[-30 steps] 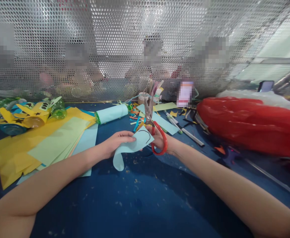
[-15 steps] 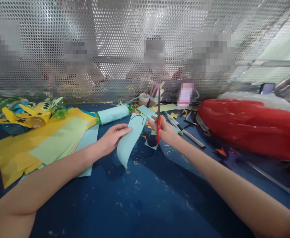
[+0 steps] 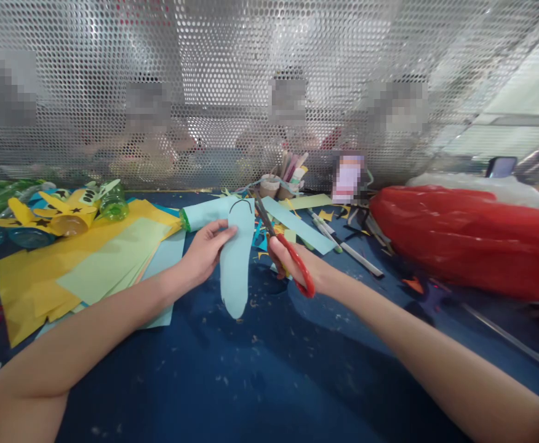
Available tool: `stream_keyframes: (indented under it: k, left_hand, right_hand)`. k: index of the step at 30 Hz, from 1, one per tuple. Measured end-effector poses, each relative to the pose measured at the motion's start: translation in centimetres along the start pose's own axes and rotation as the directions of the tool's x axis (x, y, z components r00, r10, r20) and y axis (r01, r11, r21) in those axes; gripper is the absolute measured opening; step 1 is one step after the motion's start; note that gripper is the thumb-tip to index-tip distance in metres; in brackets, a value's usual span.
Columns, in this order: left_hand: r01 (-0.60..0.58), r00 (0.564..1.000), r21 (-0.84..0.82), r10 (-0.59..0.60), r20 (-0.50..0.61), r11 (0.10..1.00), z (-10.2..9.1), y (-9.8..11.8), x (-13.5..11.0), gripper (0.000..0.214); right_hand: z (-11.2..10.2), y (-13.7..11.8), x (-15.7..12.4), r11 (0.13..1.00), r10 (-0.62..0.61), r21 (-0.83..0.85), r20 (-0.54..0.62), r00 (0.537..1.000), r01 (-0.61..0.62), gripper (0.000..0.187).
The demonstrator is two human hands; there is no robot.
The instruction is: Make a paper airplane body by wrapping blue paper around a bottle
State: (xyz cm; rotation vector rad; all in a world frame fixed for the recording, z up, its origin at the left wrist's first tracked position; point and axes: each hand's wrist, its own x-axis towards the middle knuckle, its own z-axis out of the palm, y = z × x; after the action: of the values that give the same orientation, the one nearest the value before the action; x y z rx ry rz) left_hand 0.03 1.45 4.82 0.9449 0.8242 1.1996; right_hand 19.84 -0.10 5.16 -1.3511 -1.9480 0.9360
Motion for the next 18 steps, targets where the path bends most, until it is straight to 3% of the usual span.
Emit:
stream_keyframes:
  k: [2,5,12,18]
  left_hand:
    - [-0.005,1.000,0.023,0.005,0.001,1.000,-0.1,0.0,0.1,0.022]
    - [-0.006,1.000,0.055,0.006,0.012,0.998,-0.1,-0.1,0.1,0.024]
    - [-0.062,0.990,0.081,0.051,0.134,0.995,0.1,0.1,-0.4,0.022]
    - [-0.116,0.991,0.124,0.107,0.075,0.985,0.1,0.2,-0.4,0.022]
  right_hand:
    - [-0.1,-0.3,-0.1,0.999,0.024,-0.044,0.032,0.999,-0.023,0.052]
    - [-0.1,-0.7,-0.2,0.996,-0.036,-0.080,0.025,0.999,0.038,0.049]
    - [-0.1,-1.8,-0.8,0.983,-0.051,-0.173,0.069,0.996,0.062,0.048]
    - [0.3,-1.5,-1.2,0.983,-0.088,-0.150,0.103,0.991,0.103,0.047]
